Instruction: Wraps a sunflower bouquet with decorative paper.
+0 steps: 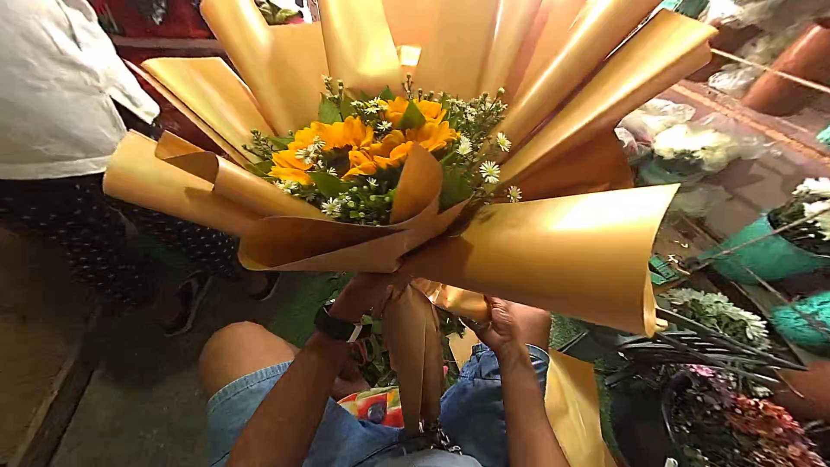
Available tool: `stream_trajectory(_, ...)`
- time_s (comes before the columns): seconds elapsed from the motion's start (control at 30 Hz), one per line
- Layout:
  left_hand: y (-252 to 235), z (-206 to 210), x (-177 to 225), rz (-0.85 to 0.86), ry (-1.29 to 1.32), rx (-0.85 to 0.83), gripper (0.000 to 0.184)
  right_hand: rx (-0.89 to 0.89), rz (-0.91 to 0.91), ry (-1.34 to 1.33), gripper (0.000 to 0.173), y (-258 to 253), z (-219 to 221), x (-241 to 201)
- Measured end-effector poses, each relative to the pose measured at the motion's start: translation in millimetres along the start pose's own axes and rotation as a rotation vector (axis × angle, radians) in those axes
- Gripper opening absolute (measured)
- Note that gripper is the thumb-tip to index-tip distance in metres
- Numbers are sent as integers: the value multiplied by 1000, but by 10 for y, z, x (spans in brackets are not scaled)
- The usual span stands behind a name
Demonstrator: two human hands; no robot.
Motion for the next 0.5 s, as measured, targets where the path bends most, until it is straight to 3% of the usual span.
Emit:
stream_trajectory(0.13, -16, 3, 2, 56, 61, 66, 28, -55, 258, -72, 38, 20, 61, 251)
stream_trajectory(0.27, -14, -19, 65, -29, -14, 80, 33, -133, 317, -49, 46, -4, 22, 442)
stream_trajectory(0.37, -69, -89, 43, -28, -49, 78, 38, -4, 200, 99, 49, -108, -10, 333)
stream_trajectory(0.5, -105, -115, 139, -212, -371, 107, 23, 284, -190, 332, 48, -252, 16, -13)
Point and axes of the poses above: each hand's wrist, its own y-axis away from the middle knuckle, its own z-axis out of the palm, x = y × z, the point moved 2 cm from there along -y, towards the middle knuckle, and after that the axes turned 8 degrees about z, right-handed, at the moved point
